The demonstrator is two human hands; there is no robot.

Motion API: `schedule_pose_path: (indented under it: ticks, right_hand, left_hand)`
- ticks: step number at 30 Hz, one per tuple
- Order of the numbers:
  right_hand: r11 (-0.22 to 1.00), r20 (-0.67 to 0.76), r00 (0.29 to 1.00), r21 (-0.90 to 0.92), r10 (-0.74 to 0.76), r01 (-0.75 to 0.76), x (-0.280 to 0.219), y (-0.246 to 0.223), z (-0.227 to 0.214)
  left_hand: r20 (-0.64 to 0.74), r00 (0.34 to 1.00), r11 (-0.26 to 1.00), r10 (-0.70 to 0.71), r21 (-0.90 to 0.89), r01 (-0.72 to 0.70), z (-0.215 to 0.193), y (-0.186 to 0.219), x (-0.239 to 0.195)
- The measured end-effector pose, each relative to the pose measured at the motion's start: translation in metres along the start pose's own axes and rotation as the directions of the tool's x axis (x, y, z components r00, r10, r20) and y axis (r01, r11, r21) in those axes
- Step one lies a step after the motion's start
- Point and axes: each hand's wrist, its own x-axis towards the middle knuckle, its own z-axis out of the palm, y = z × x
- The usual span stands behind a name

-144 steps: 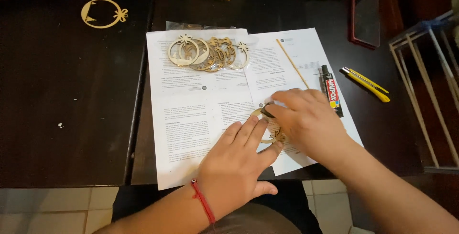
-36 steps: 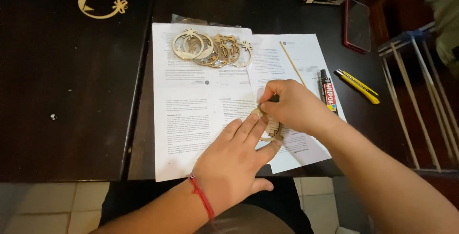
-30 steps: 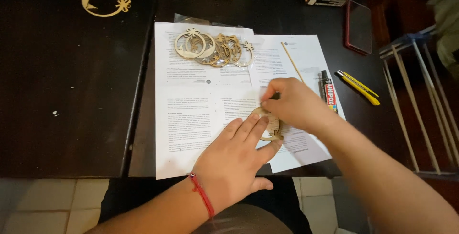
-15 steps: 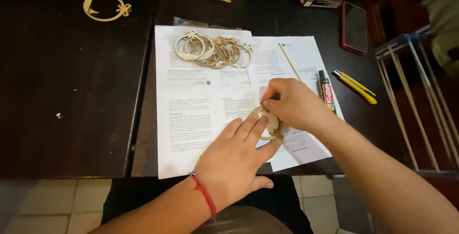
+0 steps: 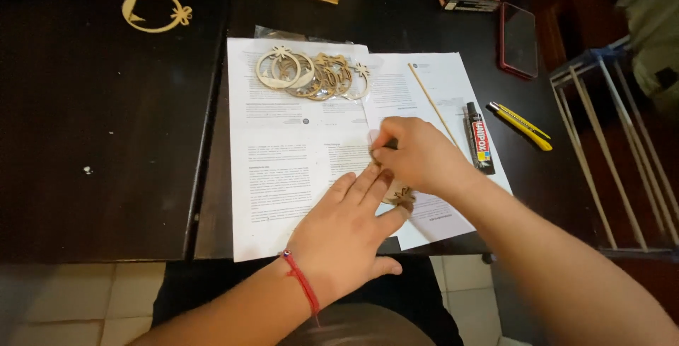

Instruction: The person sands a small wooden ornament with a sanding block, smoothing its edges and surfaces. They rotate the ornament to reach different areas and continue sanding until the clip ends.

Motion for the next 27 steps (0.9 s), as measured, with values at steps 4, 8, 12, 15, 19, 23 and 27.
schedule_pose_path:
  ticks: [4,8,12,15,19,23,27]
  right_hand:
    - [0.998,-0.008,0.998,0.029,0.061,-0.061,-0.001,0.001,-0.005]
    - [1.000,-0.009,1.000,-0.023,-0.007,0.007,0.003,0.005,0.003]
    - [0.998,-0.017,0.998,-0.009,0.066,-0.066,-0.003,0.005,-0.008]
    - [0.999,-0.030,1.000,-0.035,-0.002,0.001,-0.005,-0.002,0.004]
    - [0.999,-0.029,0.999,-0.043,0.023,-0.024,-0.001,0.004,-0.001]
    - [0.998,-0.048,0.999,-0.066,-0.022,0.018,-0.001,0.006,0.006]
    - [0.999,-0.040,0.999,-0.028,0.022,-0.023,0.000,0.008,-0.004]
  left_hand:
    - [-0.012,1.000,1.000,0.005,0.003,-0.005,-0.003,-0.001,-0.001]
    - [-0.027,0.999,1.000,0.018,-0.007,-0.018,-0.002,0.000,-0.001]
    - [0.000,1.000,1.000,0.016,-0.001,-0.016,-0.002,-0.001,-0.002]
    - [-0.003,1.000,1.000,0.010,-0.019,-0.010,-0.001,-0.001,-0.001]
    - [-0.013,1.000,1.000,0.010,-0.020,-0.010,-0.006,-0.002,0.000]
    - [-0.006,1.000,0.999,0.022,-0.024,-0.022,-0.002,-0.001,-0.001]
    - [-0.039,0.999,1.000,0.020,-0.005,-0.021,-0.003,-0.001,-0.002]
